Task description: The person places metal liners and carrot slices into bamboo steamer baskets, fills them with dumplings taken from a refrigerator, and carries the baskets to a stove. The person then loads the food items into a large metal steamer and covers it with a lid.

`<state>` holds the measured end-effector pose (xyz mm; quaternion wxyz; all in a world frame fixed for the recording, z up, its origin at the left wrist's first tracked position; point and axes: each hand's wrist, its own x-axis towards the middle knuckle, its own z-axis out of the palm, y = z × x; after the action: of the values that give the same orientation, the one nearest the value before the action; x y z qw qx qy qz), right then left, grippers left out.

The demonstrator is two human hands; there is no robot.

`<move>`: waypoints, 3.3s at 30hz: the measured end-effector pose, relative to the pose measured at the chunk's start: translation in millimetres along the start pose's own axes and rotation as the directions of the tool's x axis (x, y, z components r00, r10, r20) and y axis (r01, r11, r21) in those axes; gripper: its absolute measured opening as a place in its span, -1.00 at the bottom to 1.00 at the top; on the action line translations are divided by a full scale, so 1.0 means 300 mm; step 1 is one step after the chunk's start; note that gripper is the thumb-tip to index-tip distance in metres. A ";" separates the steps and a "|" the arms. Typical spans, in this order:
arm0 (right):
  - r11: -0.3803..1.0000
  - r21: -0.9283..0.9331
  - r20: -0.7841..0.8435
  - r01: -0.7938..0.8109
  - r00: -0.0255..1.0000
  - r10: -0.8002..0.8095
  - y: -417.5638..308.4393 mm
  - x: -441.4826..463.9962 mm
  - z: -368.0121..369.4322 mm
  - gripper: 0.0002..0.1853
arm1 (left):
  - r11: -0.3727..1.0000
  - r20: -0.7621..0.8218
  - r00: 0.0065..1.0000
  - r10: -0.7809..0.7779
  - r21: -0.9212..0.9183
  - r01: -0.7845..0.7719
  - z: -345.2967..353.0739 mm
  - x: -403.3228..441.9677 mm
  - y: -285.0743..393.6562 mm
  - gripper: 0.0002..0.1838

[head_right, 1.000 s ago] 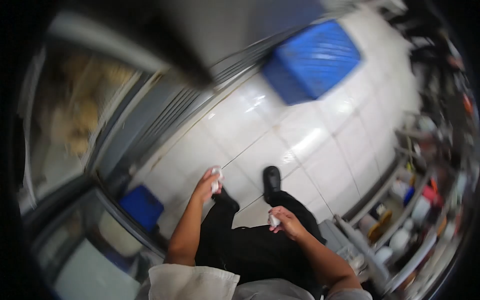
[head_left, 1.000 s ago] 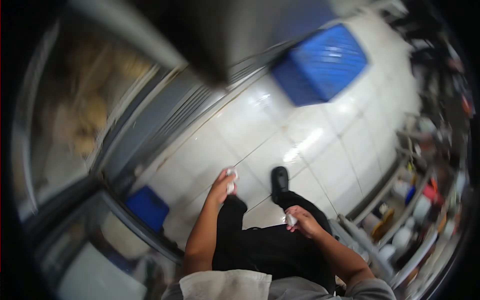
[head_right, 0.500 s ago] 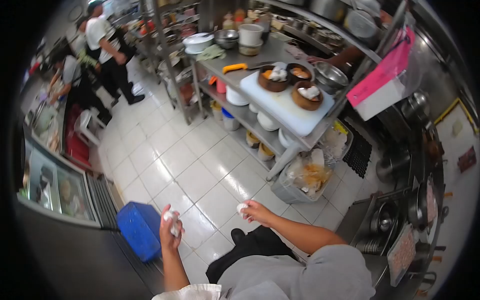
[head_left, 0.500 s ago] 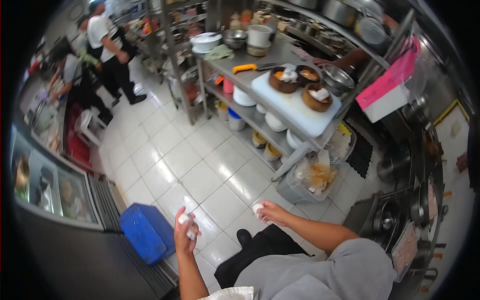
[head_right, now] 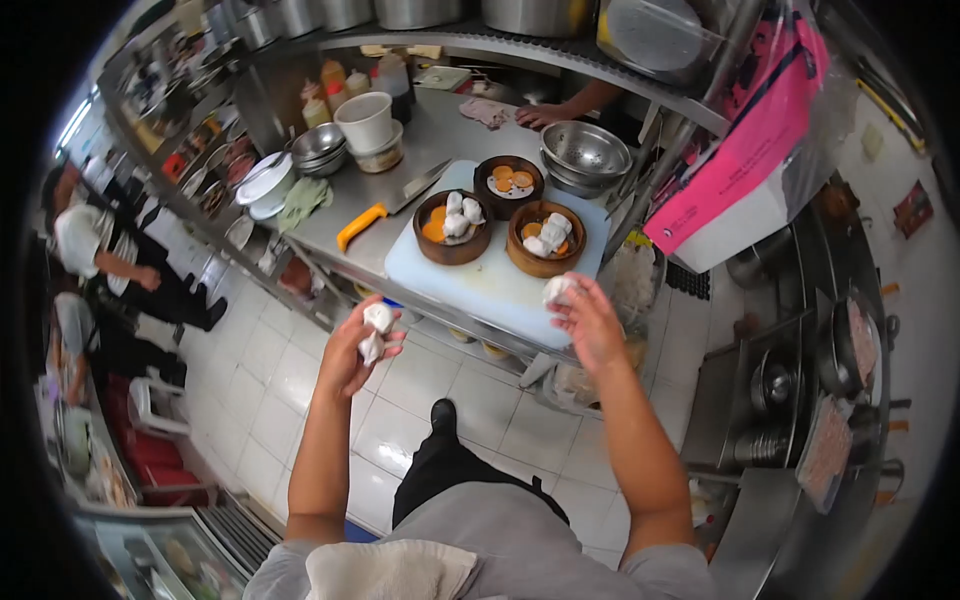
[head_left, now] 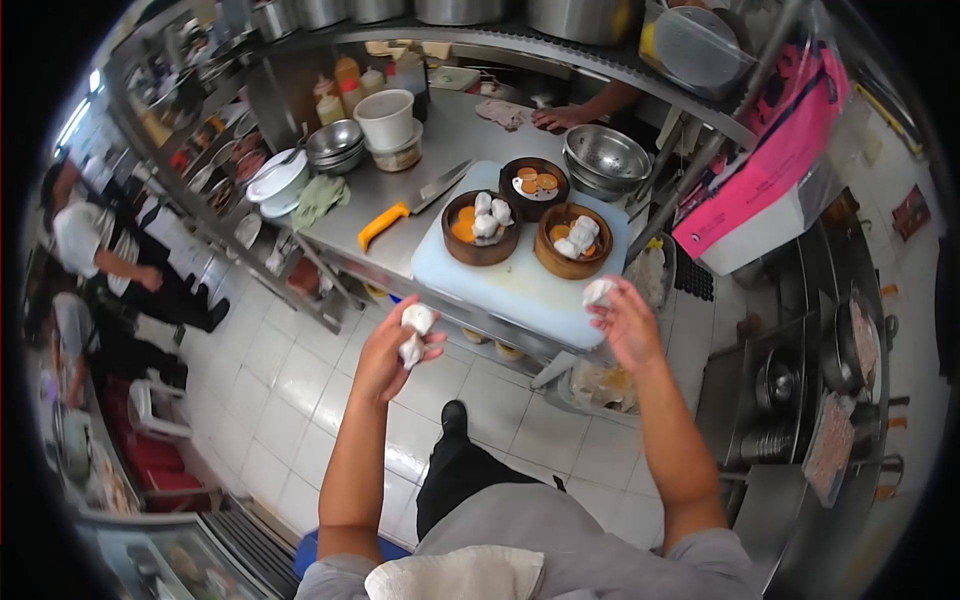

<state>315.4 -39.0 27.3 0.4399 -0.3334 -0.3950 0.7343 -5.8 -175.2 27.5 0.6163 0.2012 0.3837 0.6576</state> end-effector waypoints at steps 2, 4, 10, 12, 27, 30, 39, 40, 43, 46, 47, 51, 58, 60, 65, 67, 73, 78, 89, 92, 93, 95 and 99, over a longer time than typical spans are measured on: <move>0.998 -0.053 -0.042 0.038 0.998 -0.040 -0.042 0.124 0.025 -0.66 | 0.957 0.060 0.997 -0.049 0.288 0.030 0.013 0.208 0.096 -0.45; 0.991 -0.113 -0.089 0.066 0.993 -0.077 -0.071 0.247 0.062 -0.64 | 0.911 0.142 0.986 -0.084 0.413 0.018 0.063 0.404 0.175 -0.50; 0.811 -0.577 -0.206 0.100 0.943 -0.263 -0.154 0.607 0.139 -0.65 | 0.184 0.602 0.774 0.197 0.753 -0.632 0.196 0.948 0.187 -0.60; 0.317 -0.948 -0.095 0.034 0.919 -0.382 -0.176 0.701 0.164 -0.61 | -0.023 0.699 0.711 0.073 0.714 -0.700 0.241 1.082 0.151 -0.61; -0.197 -0.937 0.313 0.289 0.944 -0.104 -0.096 1.020 0.063 -0.45 | -0.245 0.671 0.639 -0.376 0.593 -0.767 0.335 1.357 0.044 -0.61; -0.149 -0.945 0.307 0.292 0.947 -0.094 -0.112 1.012 0.070 -0.41 | -0.160 0.690 0.646 -0.326 0.633 -0.757 0.336 1.345 0.060 -0.57; 0.276 -0.924 0.233 0.265 0.962 -0.143 -0.243 0.925 0.153 -0.59 | 0.619 0.368 0.898 -0.240 0.771 -0.151 0.308 1.326 0.137 -0.63; 0.288 -0.904 0.274 0.316 0.945 -0.177 -0.242 0.932 0.173 -0.64 | 0.789 0.265 0.909 -0.322 0.605 0.103 0.335 1.310 0.150 -0.62; 0.266 -0.865 0.381 0.425 0.902 -0.203 -0.236 0.979 0.215 -0.64 | 0.855 0.270 0.906 -0.327 0.494 0.161 0.380 1.296 0.138 -0.47; 0.170 -0.890 0.400 0.423 0.904 -0.153 -0.246 0.999 0.248 -0.60 | 0.883 0.299 0.887 -0.351 0.422 0.207 0.403 1.308 0.113 -0.37; 0.155 -0.900 0.390 0.408 0.911 -0.136 -0.255 1.001 0.256 -0.57 | 0.896 0.283 0.896 -0.343 0.385 0.221 0.411 1.311 0.101 -0.37; 0.150 -0.831 0.506 0.536 0.840 -0.198 -0.256 1.056 0.213 -0.57 | 0.912 0.309 0.881 -0.359 0.319 0.259 0.422 1.332 0.095 -0.36; 0.573 -0.819 0.141 -0.024 0.960 0.242 -0.360 1.104 0.249 -0.61 | 0.890 0.346 0.912 -0.221 0.454 0.044 0.483 1.336 0.144 -0.28; 0.483 -0.875 0.135 -0.026 0.946 0.295 -0.362 1.136 0.248 -0.63 | 0.837 0.309 0.931 -0.196 0.547 -0.005 0.507 1.340 0.147 -0.33; 0.305 -0.946 -0.042 -0.108 0.976 0.216 -0.282 1.165 0.252 -0.51 | 0.703 0.236 0.962 -0.139 0.707 -0.072 0.461 1.348 0.176 -0.39; 0.075 -0.993 -0.082 -0.088 0.994 0.078 -0.189 1.202 0.237 -0.53 | 0.423 0.352 0.933 0.076 0.836 -0.350 0.382 1.353 0.188 -0.52; -0.185 -0.960 -0.163 -0.211 0.956 -0.244 -0.066 1.201 0.289 -0.61 | 0.180 0.474 0.864 0.169 0.847 -0.500 0.157 1.147 0.248 -0.67; -0.440 -0.872 -0.126 -0.215 0.967 -0.222 -0.054 1.157 0.325 -0.61 | 0.001 0.592 0.792 0.152 0.801 -0.599 0.080 0.961 0.245 -0.68; -0.209 -0.976 0.080 0.055 0.991 -0.111 0.060 0.767 0.375 -0.69 | -0.265 0.874 0.438 -0.208 0.381 -0.886 0.052 1.060 0.166 -0.61; -0.208 -0.976 0.095 0.069 0.989 -0.117 0.081 0.744 0.400 -0.72 | -0.303 0.882 0.423 -0.208 0.353 -0.885 0.040 1.057 0.156 -0.65; -0.204 -0.977 0.093 0.067 0.988 -0.120 0.090 0.742 0.397 -0.72 | -0.303 0.882 0.421 -0.212 0.350 -0.886 0.039 1.052 0.156 -0.65; -0.206 -0.971 0.155 0.119 0.973 -0.171 0.107 0.745 0.385 -0.73 | -0.295 0.853 0.469 -0.227 0.399 -0.868 0.038 1.043 0.155 -0.68; -0.181 -0.978 0.134 0.107 0.981 -0.143 0.111 0.749 0.390 -0.71 | -0.269 0.829 0.535 -0.166 0.483 -0.833 0.041 1.013 0.148 -0.67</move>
<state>117.1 121.8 20.8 0.1036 -0.5188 -0.8398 0.1221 -74.3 123.6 5.3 0.0718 0.9013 0.3843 0.1865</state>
